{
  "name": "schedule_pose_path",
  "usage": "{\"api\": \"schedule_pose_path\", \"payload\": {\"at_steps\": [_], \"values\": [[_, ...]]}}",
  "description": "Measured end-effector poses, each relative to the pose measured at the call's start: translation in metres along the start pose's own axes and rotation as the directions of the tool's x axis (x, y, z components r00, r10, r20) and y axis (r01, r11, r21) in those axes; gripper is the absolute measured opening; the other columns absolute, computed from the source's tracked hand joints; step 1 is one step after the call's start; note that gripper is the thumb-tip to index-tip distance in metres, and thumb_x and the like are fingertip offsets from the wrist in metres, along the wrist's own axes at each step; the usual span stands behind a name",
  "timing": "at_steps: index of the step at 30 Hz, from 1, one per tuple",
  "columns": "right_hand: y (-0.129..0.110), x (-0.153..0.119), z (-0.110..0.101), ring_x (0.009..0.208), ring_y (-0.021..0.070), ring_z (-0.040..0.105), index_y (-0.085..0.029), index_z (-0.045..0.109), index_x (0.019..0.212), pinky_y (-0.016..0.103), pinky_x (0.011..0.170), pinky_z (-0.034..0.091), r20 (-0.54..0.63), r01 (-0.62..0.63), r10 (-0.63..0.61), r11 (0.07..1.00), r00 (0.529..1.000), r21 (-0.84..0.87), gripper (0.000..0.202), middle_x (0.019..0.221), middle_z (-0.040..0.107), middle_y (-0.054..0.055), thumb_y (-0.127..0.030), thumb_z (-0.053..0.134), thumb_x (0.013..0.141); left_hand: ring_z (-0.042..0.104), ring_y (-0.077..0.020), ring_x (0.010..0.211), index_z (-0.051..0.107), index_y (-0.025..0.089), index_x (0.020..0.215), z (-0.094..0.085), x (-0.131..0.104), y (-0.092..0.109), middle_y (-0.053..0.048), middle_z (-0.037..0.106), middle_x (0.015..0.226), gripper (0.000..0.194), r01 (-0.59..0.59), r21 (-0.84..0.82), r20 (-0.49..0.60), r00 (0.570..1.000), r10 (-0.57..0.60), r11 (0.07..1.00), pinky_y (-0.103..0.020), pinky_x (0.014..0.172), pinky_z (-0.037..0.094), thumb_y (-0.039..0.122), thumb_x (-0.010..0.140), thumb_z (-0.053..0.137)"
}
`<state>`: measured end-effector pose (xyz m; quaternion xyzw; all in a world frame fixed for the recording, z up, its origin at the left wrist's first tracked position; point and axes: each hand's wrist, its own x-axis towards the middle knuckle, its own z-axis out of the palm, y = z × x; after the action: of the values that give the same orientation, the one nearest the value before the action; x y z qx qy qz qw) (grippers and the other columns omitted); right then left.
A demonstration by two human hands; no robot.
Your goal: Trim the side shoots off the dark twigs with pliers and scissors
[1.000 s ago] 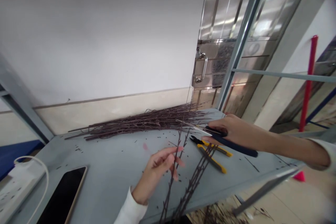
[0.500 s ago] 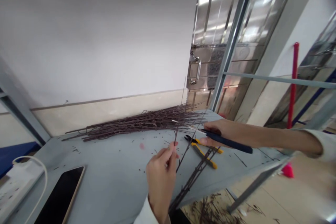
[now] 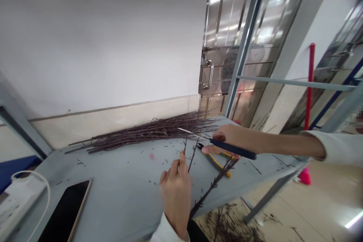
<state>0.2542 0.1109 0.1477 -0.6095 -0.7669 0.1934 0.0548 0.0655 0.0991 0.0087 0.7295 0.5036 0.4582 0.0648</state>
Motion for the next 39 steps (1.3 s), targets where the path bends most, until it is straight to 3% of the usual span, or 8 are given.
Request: {"api": "schedule_pose_path", "payload": {"at_steps": [4,7,14,18,24,29,33,39], "values": [[-0.010,-0.005,-0.005,0.039,0.0076,0.029,-0.021,0.030,0.048,0.024,0.043,0.018,0.004,-0.037,0.037,0.999,0.999,0.025,0.055,0.038,0.025,-0.006,-0.064,0.051,0.075,0.057,-0.0195,0.059,0.067,0.024,0.113,-0.001,0.000,-0.003,-0.009,0.072,0.085,0.036,-0.001,0.063,0.023,1.000,0.000,0.998,-0.030,0.058,0.033,0.016,0.086,0.045],[-0.005,-0.003,-0.002,0.039,0.0077,0.027,-0.021,0.027,0.046,0.025,0.043,0.017,0.021,-0.048,0.048,0.999,0.999,0.018,0.057,0.038,0.019,-0.007,-0.064,0.052,0.074,0.056,-0.0199,0.058,0.067,0.022,0.113,-0.001,0.001,-0.005,-0.010,0.071,0.081,0.034,0.037,0.036,0.049,0.998,-0.038,0.999,-0.030,0.058,0.033,0.017,0.086,0.047],[0.025,0.007,0.002,0.053,0.0097,0.033,-0.021,0.035,0.060,0.025,0.050,0.024,-0.002,0.172,-0.173,0.981,0.985,-0.087,0.046,0.055,0.031,-0.005,-0.059,0.051,0.078,0.058,-0.0168,0.060,0.066,0.023,0.104,-0.009,0.006,-0.011,-0.005,0.069,0.079,0.026,0.153,-0.315,0.197,0.976,-0.094,0.937,-0.025,0.061,0.039,0.025,0.089,0.045],[0.036,0.017,0.006,0.060,0.0124,0.042,-0.021,0.038,0.071,0.025,0.055,0.029,-0.015,0.238,-0.242,0.961,0.970,-0.142,0.042,0.064,0.043,-0.003,-0.060,0.049,0.080,0.048,-0.0118,0.049,0.062,0.021,0.099,-0.012,0.011,-0.013,0.000,0.060,0.067,0.030,0.210,-0.371,0.307,0.947,-0.094,0.905,-0.022,0.053,0.036,0.032,0.093,0.035],[0.041,0.034,0.019,0.061,0.0128,0.046,-0.021,0.034,0.074,0.024,0.055,0.032,-0.002,0.334,-0.336,0.935,0.942,-0.117,0.041,0.065,0.046,-0.003,-0.059,0.048,0.082,0.039,-0.0087,0.044,0.059,0.018,0.090,-0.009,0.012,-0.012,0.003,0.050,0.061,0.034,0.310,-0.488,0.410,0.907,-0.098,0.816,-0.020,0.045,0.031,0.039,0.093,0.033],[0.039,0.037,0.016,0.056,0.0140,0.046,-0.022,0.033,0.062,0.025,0.053,0.028,-0.110,0.263,-0.295,0.935,0.949,-0.238,0.048,0.056,0.045,-0.003,-0.062,0.055,0.076,0.036,-0.0079,0.043,0.061,0.016,0.088,-0.008,0.012,-0.016,0.004,0.045,0.059,0.036,0.372,-0.521,0.421,0.895,-0.147,0.768,-0.020,0.043,0.029,0.042,0.091,0.037],[0.043,0.036,0.013,0.054,0.0146,0.045,-0.022,0.034,0.056,0.026,0.052,0.027,-0.125,0.202,-0.244,0.939,0.962,-0.278,0.050,0.051,0.043,-0.003,-0.063,0.055,0.074,0.038,-0.0083,0.044,0.063,0.016,0.093,-0.006,0.010,-0.022,0.003,0.049,0.060,0.037,0.376,-0.493,0.386,0.903,-0.190,0.784,-0.020,0.044,0.030,0.044,0.089,0.040],[0.050,0.022,0.018,0.060,0.0166,0.051,-0.022,0.041,0.067,0.027,0.055,0.035,-0.100,0.187,-0.213,0.957,0.972,-0.221,0.048,0.064,0.054,0.000,-0.068,0.058,0.069,0.035,-0.0087,0.044,0.061,0.017,0.088,-0.001,0.008,-0.028,0.003,0.047,0.059,0.038,0.390,-0.483,0.311,0.913,-0.263,0.784,-0.020,0.042,0.027,0.049,0.088,0.041]]}}
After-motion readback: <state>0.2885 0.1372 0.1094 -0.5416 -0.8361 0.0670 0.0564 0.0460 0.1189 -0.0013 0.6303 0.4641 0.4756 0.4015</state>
